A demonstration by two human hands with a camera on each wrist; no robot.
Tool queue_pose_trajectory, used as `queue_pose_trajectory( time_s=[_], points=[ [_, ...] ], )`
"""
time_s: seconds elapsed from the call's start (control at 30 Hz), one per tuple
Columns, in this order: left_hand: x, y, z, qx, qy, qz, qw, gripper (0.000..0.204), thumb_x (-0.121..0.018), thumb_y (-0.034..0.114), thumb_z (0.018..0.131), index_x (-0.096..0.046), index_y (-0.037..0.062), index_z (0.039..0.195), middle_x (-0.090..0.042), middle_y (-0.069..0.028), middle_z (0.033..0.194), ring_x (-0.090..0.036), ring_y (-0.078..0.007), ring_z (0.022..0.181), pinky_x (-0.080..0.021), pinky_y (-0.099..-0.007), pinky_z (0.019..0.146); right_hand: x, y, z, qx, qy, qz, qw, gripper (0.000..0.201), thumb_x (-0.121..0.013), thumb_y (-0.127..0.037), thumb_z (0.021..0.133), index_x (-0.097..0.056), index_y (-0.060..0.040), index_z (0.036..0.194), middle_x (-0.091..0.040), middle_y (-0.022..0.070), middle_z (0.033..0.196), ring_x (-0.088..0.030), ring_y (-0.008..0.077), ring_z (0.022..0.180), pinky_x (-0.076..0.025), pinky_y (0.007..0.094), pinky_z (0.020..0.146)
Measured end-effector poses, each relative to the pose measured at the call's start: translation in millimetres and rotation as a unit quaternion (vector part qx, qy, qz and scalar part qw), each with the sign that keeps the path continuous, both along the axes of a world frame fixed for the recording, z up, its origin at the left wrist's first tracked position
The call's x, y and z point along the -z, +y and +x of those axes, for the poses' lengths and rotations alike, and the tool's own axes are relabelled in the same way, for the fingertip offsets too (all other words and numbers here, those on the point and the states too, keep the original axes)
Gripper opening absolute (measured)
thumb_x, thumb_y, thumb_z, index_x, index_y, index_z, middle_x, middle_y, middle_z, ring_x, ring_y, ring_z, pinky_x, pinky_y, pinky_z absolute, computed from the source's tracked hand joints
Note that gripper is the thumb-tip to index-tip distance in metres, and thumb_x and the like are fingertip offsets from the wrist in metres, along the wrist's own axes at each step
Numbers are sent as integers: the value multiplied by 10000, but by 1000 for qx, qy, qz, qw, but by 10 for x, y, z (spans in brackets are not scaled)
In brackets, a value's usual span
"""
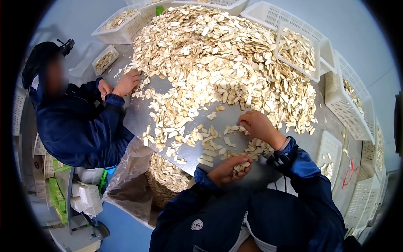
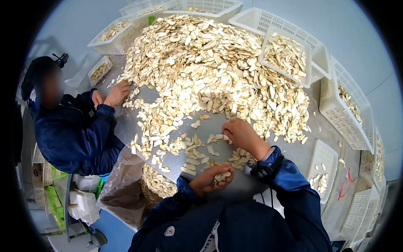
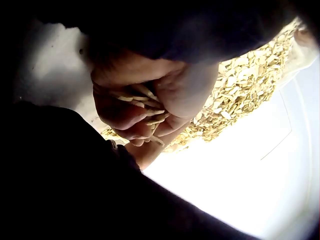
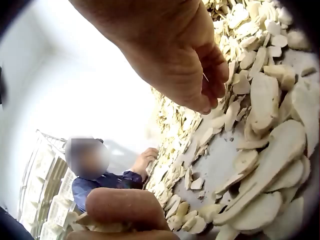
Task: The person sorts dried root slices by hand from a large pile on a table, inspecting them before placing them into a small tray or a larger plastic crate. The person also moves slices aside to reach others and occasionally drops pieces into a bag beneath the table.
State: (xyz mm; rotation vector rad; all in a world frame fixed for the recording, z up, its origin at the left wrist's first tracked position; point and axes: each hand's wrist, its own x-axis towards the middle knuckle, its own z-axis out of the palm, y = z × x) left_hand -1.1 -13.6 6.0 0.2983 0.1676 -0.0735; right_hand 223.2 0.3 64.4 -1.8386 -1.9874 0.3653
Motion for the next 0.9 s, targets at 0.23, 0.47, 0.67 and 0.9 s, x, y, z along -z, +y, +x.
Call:
queue_pose_trajectory(
  time_s=[0.23, 0.47, 0.67, 0.9],
  points=[
    [44, -7, -5, -3, 2, 3, 1000, 242, -512, 304, 1051, -585, 82, 1113, -552, -76, 881, -477, -91, 584, -364, -198, 424, 34, 4, -224, -72, -67, 45, 994, 155, -663, -168, 889, -702, -84, 1014, -678, 75, 995, -629, 303, 1001, -533, 385, 823],
    [66, -16, 8, -10, 5, -5, 1000, 267, -478, 318, 1059, -590, 77, 1093, -554, -72, 869, -480, -88, 564, -364, -193, 417, -43, -10, -132, -13, -33, 46, 998, 162, -655, -136, 901, -712, -71, 1037, -704, 83, 953, -670, 273, 942, -545, 376, 820],
    [39, 28, 14, 1, -10, -56, 998, 353, -422, 380, 1072, -582, 66, 1093, -572, -80, 896, -503, -91, 585, -384, -181, 421, -568, -191, -23, -69, 283, -271, 917, 226, -678, -175, 916, -725, -50, 1098, -745, 131, 972, -720, 281, 865, -554, 312, 763],
    [35, 17, 12, -19, 12, 18, 1000, 364, -418, 405, 1074, -555, 72, 1127, -584, -84, 1000, -587, -149, 807, -423, -190, 450, 15, 130, -322, -109, -4, 35, 993, 228, -694, -154, 848, -712, -91, 1066, -692, 99, 1094, -646, 301, 1051, -535, 371, 881]
  ],
)
